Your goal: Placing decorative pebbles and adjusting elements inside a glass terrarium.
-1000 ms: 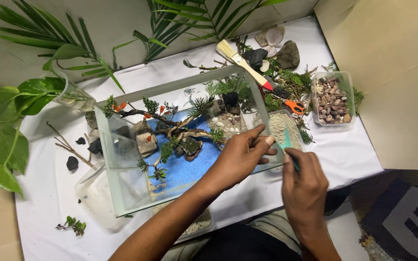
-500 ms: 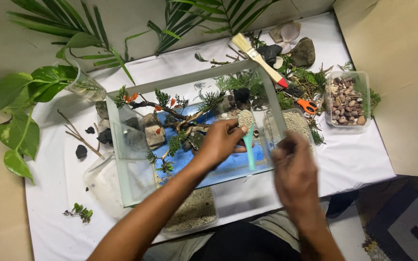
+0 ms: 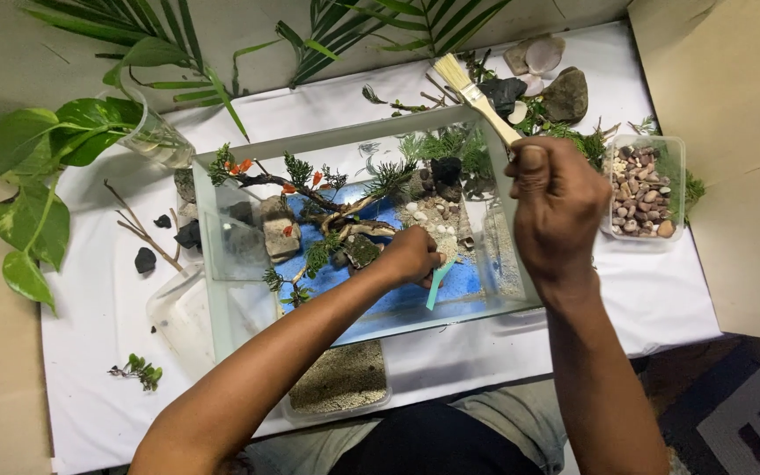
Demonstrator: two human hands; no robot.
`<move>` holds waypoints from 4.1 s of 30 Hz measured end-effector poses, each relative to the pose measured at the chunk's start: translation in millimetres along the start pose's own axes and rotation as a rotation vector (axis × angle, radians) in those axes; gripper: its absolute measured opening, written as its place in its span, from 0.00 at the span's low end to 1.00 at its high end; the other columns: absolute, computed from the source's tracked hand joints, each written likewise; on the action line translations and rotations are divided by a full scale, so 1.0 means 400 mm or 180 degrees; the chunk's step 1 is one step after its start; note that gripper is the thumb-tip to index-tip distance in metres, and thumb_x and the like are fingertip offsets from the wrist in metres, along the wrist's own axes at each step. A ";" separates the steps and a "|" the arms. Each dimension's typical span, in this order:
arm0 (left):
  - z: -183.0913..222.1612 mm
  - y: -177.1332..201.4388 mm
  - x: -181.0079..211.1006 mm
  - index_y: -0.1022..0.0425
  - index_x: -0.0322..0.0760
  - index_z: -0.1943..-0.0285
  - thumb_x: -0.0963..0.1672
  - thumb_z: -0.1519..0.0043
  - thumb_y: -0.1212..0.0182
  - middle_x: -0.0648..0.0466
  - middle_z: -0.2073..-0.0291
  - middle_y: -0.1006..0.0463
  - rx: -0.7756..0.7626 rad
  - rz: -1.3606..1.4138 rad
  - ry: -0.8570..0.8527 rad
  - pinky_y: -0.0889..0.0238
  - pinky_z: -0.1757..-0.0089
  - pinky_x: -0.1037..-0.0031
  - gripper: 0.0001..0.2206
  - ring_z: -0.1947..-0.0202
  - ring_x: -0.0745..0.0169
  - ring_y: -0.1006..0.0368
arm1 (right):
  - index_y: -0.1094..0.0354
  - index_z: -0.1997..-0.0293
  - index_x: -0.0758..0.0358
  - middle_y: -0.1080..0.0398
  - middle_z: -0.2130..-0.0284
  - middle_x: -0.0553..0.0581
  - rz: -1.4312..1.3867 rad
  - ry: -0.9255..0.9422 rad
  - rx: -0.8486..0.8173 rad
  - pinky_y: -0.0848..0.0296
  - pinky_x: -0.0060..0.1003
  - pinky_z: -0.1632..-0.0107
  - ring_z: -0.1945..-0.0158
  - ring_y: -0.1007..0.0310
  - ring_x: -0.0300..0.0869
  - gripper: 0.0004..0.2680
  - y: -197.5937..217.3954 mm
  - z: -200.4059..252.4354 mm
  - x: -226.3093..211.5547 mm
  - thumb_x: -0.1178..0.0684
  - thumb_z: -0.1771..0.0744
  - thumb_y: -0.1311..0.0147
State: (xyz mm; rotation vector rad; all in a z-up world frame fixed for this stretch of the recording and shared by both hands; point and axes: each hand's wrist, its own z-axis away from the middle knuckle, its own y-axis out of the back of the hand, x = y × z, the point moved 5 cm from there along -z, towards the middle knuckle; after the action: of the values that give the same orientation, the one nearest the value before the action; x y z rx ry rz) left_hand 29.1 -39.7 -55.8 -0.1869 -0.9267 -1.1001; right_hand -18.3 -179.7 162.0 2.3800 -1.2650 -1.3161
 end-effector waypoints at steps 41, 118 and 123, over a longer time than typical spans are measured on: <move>-0.053 -0.128 0.029 0.22 0.17 0.54 0.42 0.42 0.32 0.26 0.60 0.20 0.0352 -0.0846 0.0149 0.24 0.57 0.46 0.16 0.53 0.22 0.23 | 0.27 0.63 0.62 0.28 0.81 0.56 -0.0323 0.0098 0.0398 0.29 0.40 0.71 0.79 0.28 0.46 0.15 -0.058 0.021 0.072 0.51 0.24 0.60; 0.552 0.314 -0.141 0.29 0.38 0.47 0.43 0.40 0.29 0.37 0.54 0.18 0.3602 0.4048 -0.2657 0.18 0.69 0.72 0.16 0.72 0.59 0.19 | 0.25 0.61 0.58 0.27 0.76 0.56 -0.0002 0.0607 -0.0086 0.28 0.43 0.64 0.71 0.26 0.54 0.14 -0.074 0.041 0.066 0.48 0.22 0.56; 0.538 0.232 0.055 0.26 0.28 0.45 0.35 0.47 0.27 0.35 0.57 0.18 0.2651 0.3446 -0.2583 0.16 0.67 0.66 0.20 0.67 0.50 0.17 | 0.32 0.42 0.72 0.24 0.59 0.73 -0.1135 -0.0004 -0.1681 0.20 0.53 0.62 0.57 0.22 0.62 0.11 -0.101 0.031 -0.150 0.60 0.30 0.51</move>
State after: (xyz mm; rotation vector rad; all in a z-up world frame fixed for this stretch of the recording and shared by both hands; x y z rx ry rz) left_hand -9.3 109.1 122.7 -0.3854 -1.6295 0.4570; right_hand -19.3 -107.0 173.1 2.2600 -0.4123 -1.5066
